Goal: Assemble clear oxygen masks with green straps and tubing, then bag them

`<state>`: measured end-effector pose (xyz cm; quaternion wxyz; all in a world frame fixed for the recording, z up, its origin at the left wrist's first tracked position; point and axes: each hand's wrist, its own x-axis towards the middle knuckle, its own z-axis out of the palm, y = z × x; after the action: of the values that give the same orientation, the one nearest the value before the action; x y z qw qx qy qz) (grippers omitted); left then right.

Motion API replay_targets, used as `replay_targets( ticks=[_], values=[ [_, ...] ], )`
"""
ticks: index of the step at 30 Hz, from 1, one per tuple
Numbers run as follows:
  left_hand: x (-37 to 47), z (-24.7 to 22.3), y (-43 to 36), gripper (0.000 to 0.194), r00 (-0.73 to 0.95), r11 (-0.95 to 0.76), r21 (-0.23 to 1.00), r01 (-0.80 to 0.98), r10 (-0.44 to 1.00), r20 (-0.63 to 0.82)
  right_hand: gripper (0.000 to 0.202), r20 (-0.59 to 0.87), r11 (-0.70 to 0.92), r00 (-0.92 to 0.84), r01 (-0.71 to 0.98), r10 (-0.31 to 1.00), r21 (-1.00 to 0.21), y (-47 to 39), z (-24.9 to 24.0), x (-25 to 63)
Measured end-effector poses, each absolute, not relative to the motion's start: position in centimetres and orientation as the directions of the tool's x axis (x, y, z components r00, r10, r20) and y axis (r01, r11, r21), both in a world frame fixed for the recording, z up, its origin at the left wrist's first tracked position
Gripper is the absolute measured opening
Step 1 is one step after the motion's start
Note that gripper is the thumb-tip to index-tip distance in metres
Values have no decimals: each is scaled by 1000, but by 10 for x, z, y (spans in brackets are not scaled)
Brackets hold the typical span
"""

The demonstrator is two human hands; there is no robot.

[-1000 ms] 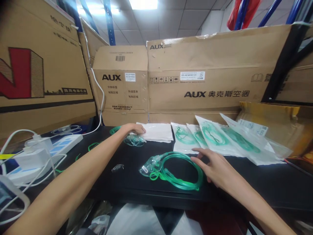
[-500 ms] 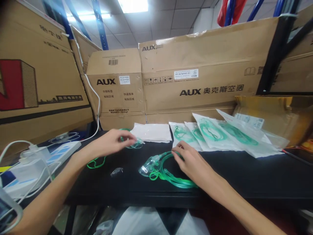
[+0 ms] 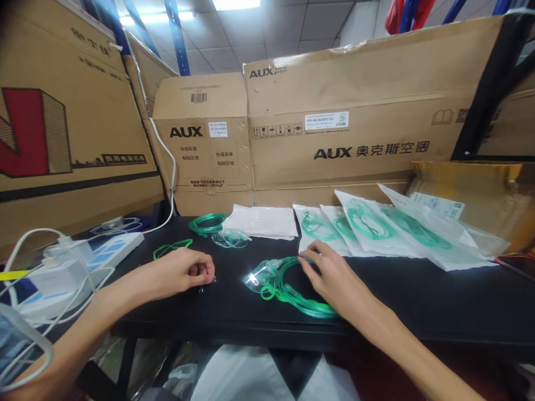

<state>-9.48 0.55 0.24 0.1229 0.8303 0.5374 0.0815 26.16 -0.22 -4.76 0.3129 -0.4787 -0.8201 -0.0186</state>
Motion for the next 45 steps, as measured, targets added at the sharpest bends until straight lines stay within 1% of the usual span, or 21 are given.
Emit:
replay_targets(
  ticks=[5,9,14,16,18,20,22,25,27,29,31,33,37,40,43,45],
  values=[
    [-94,10,-1,17,358,-341,258,904,933,-19,28,535,540,-341,797,773,-271,-2,-47,264],
    [-96,10,0,17,365,-349,241,906,931,-25,29,553,547,-347,800,757,-247,4,-47,269],
    [-107,4,14,18,302,-303,150,941,953,27,27,559,557,-370,804,742,-207,7,-50,272],
    [-107,5,15,15,273,-280,135,950,960,65,25,556,571,-390,798,734,-194,6,-50,273],
    [-99,9,8,18,276,-295,182,938,953,122,25,563,589,-411,789,717,-173,5,-51,272],
    [-84,14,-3,32,314,-347,287,893,937,155,27,580,615,-439,775,686,-141,6,-51,270],
    [-64,17,-15,41,372,-398,399,826,917,144,32,587,658,-491,747,644,-96,9,-50,265],
    [-37,18,-25,48,436,-443,497,746,889,138,33,548,729,-599,684,584,-31,14,-48,254],
    [-24,19,-24,50,459,-462,538,705,876,150,28,515,754,-636,656,575,-32,16,-47,246],
    [-17,21,-21,51,456,-484,569,665,866,205,23,503,759,-632,647,590,-77,17,-46,241],
    [-12,24,-18,51,430,-509,594,623,857,284,22,516,750,-602,649,610,-128,16,-45,240],
    [-7,24,-16,51,410,-522,614,592,851,329,20,542,743,-573,652,615,-153,15,-46,241],
    [4,10,-17,52,415,-507,607,613,859,298,19,623,749,-525,644,580,-156,15,-51,244],
    [13,-7,-16,42,378,-491,572,657,871,314,18,637,760,-520,629,569,-165,15,-53,244],
    [22,-20,-13,31,375,-504,543,672,863,338,17,605,764,-538,616,587,-194,14,-52,244],
    [26,-24,-12,29,392,-515,526,677,857,335,16,579,775,-561,594,591,-215,13,-51,244]
  ],
)
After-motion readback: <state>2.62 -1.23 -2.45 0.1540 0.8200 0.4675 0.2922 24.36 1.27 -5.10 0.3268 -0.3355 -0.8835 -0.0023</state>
